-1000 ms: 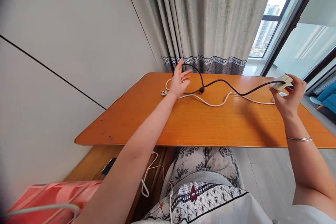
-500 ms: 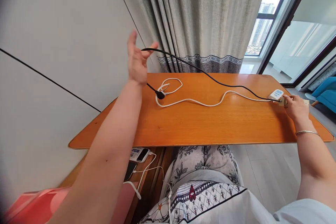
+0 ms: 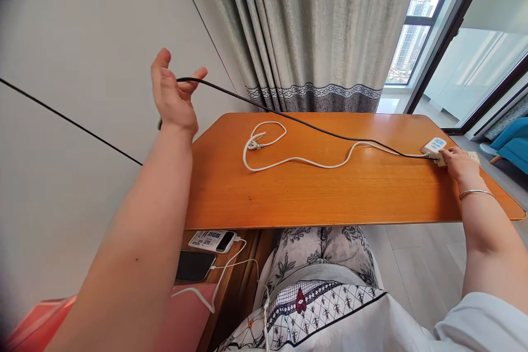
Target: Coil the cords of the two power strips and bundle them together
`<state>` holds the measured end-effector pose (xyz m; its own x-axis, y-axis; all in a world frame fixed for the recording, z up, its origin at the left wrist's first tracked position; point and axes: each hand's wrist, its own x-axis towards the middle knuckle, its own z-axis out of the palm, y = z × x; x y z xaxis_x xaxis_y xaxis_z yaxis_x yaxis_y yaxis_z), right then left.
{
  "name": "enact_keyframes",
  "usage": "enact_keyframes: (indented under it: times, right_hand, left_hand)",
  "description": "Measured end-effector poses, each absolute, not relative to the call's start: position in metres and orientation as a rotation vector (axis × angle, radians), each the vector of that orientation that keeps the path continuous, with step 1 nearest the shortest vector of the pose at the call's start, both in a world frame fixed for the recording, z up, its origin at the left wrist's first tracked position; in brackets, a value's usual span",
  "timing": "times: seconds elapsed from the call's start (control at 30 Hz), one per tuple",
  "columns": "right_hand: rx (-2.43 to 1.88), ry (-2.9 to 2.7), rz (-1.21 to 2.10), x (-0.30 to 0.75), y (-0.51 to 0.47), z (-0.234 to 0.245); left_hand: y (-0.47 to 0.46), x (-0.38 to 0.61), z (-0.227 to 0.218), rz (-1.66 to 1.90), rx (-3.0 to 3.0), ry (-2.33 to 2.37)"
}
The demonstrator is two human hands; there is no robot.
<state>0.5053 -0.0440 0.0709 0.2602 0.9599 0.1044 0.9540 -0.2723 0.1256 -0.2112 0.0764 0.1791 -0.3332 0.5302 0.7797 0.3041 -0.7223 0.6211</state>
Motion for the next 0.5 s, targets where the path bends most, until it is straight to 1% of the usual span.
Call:
enact_keyframes:
  times: [0.13, 0.27, 0.37, 0.5]
  right_hand:
    - [2.382, 1.865, 0.234, 0.506, -0.040, 0.073]
    - [2.356, 1.721, 0.190, 0.499, -0.037, 0.074]
    - [2.352, 1.680, 0.197, 0.495, -0.036, 0.076]
    - [2.343, 1.692, 0.271, 0.489, -0.030, 0.086]
  left_hand:
    - [0.064, -0.214, 0.172, 2.107, 1.464, 1.199]
    - [0.056, -0.204, 0.156, 1.996, 1.254, 1.336]
    - [0.057, -0.199, 0.140, 1.902, 1.164, 1.398]
    - [0.060, -0.200, 0.116, 1.688, 1.139, 1.502]
